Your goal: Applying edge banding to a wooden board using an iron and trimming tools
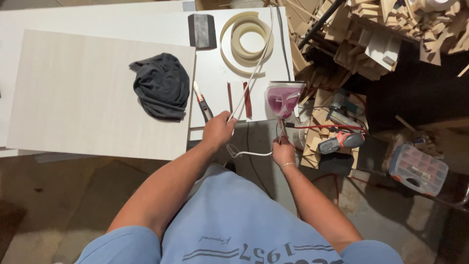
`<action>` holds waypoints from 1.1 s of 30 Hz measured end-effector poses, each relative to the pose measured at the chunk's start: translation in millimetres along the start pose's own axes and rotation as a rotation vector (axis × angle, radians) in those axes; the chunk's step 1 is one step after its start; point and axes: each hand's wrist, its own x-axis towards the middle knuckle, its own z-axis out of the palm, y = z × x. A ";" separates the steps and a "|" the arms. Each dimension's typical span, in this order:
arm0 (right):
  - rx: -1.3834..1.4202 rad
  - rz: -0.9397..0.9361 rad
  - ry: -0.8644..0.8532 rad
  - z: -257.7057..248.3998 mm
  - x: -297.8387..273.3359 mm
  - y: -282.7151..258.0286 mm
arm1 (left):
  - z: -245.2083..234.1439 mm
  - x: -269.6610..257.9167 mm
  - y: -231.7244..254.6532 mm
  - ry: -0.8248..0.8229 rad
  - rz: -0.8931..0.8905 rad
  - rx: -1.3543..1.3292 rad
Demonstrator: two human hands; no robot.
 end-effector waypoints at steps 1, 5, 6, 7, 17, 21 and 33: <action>-0.004 0.000 -0.004 -3.8 -15.4 -12.8 | 4.2 0.3 -6.4 -0.001 -0.004 -0.003; 0.404 0.083 -0.220 -6.7 -48.7 -46.9 | 8.7 -13.4 -8.5 -0.056 -0.006 -0.122; 0.667 0.158 -0.352 -4.5 -52.0 -48.5 | 8.8 -22.0 -3.8 -0.099 -0.014 -0.208; 0.668 0.158 -0.349 -8.5 -61.6 -61.4 | 14.4 -22.6 -5.3 -0.100 -0.011 -0.208; 0.849 -0.007 -0.533 2.2 -58.9 -86.6 | 100.1 26.5 -57.3 -0.280 0.033 -0.321; 0.513 -0.106 -0.396 8.8 -43.9 -74.0 | 94.9 41.3 -65.2 -0.181 0.011 -0.316; 0.783 -0.133 -0.243 -23.4 -92.2 -208.1 | 35.1 7.6 -22.8 -0.074 0.142 -0.275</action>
